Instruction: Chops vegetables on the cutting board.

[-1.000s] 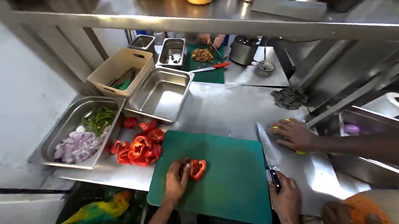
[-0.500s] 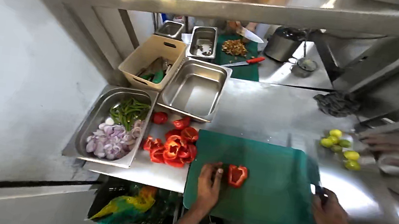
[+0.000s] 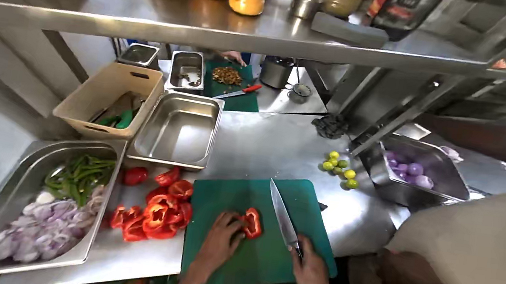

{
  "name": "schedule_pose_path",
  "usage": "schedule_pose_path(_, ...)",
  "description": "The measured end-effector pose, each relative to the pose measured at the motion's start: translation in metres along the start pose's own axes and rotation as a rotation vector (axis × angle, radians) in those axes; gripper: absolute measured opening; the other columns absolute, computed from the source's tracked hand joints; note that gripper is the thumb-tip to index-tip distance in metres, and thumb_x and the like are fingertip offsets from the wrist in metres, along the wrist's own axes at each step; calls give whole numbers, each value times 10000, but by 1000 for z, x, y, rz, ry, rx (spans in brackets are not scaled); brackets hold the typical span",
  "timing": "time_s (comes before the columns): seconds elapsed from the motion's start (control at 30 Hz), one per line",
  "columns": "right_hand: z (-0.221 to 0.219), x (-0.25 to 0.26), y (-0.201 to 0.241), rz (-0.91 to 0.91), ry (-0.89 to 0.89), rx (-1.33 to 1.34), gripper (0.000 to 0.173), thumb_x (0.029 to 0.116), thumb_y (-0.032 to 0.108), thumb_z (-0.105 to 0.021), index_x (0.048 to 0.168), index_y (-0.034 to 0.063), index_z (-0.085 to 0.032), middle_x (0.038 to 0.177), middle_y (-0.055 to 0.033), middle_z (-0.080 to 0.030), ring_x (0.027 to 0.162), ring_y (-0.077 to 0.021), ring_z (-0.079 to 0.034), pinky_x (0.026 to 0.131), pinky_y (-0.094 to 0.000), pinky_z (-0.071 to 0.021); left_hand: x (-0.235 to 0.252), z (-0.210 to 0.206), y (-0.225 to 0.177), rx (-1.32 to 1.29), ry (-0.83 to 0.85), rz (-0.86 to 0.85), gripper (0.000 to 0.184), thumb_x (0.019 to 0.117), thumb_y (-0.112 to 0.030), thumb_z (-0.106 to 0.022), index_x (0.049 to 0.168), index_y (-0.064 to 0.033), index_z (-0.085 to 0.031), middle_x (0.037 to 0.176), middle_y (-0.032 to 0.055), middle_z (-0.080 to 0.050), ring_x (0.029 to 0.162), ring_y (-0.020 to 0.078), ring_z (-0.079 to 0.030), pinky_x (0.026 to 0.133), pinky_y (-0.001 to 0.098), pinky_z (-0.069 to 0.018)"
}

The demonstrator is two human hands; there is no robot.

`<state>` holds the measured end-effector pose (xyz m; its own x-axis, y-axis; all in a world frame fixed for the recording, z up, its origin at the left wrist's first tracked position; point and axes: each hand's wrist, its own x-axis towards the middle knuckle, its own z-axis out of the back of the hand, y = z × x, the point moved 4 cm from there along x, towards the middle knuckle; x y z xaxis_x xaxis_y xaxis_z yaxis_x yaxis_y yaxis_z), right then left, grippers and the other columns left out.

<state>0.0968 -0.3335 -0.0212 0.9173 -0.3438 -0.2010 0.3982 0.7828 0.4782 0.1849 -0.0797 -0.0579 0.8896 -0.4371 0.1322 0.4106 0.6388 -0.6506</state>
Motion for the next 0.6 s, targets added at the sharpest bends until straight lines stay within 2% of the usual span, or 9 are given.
schedule_pose_path(0.1, 15, 3, 1, -86, 74, 13, 409, 1016, 225, -567, 1407, 110, -538, 997, -163, -723, 887, -347, -721, 797, -551, -588, 1, -14, -13, -28, -49, -6, 244, 948, -291, -704, 1156, -177, -761, 1348, 120, -631, 1308, 269, -567, 1119, 426, -476)
schedule_pose_path(0.2, 13, 10, -10, -132, 193, -62, 482, 1068, 327, -475, 1503, 121, -461, 1111, -187, -721, 1025, -372, -713, 898, -554, -569, 8, -25, -20, -29, -33, -51, 243, 941, -250, -720, 1162, -157, -760, 1351, 153, -632, 1298, 315, -581, 1108, 470, -485)
schedule_pose_path(0.27, 7, 16, -19, -110, 210, -78, 468, 1079, 388, -440, 1468, 132, -488, 1082, -175, -725, 1010, -370, -716, 876, -554, -573, 14, -28, -22, -52, 2, -63, 263, 932, -231, -726, 1183, -157, -755, 1347, 142, -634, 1289, 309, -586, 1098, 474, -493)
schedule_pose_path(0.37, 7, 23, -23, -108, 272, -32, 439, 1080, 389, -429, 1439, 146, -500, 1053, -180, -719, 1002, -379, -711, 860, -571, -567, 16, -30, -21, -166, -31, -73, 408, 895, -256, -768, 1284, -150, -710, 1349, 141, -632, 1277, 285, -592, 1068, 460, -519)
schedule_pose_path(0.4, 8, 24, -23, -110, 285, -24, 432, 1078, 386, -429, 1429, 146, -503, 1045, -182, -719, 999, -382, -710, 857, -574, -564, 14, -30, -20, -211, -55, -72, 465, 881, -269, -790, 1315, -136, -688, 1364, 145, -622, 1276, 270, -592, 1044, 436, -537)
schedule_pose_path(0.47, 9, 26, -22, -117, 296, -15, 432, 1074, 386, -431, 1429, 152, -505, 1042, -180, -722, 998, -382, -711, 855, -574, -563, 9, -27, -22, -253, -124, -88, 544, 857, -261, -811, 1351, -95, -650, 1387, 172, -605, 1206, 238, -627, 911, 373, -587)
schedule_pose_path(0.5, 9, 27, -22, -119, 299, -8, 440, 1072, 380, -435, 1444, 155, -501, 1049, -180, -723, 1004, -381, -711, 858, -574, -562, 8, -26, -23, -264, -150, -103, 571, 845, -247, -808, 1364, -83, -635, 1408, 184, -583, 1197, 230, -626, 878, 352, -592)
schedule_pose_path(0.53, 10, 28, -22, -124, 301, -4, 443, 1071, 371, -439, 1455, 157, -499, 1061, -180, -723, 1013, -377, -710, 862, -572, -561, 8, -27, -23, -262, -180, -119, 589, 829, -246, -809, 1366, -85, -632, 1426, 190, -562, 1203, 226, -616, 870, 339, -590)
schedule_pose_path(0.6, 15, 29, -21, -127, 293, -7, 436, 1067, 325, -458, 1460, 142, -503, 1092, -181, -719, 1037, -369, -705, 888, -562, -560, 10, -35, -24, -214, -254, -152, 552, 809, -272, -805, 1323, -125, -669, 1422, 169, -568, 1267, 234, -588, 961, 359, -577)
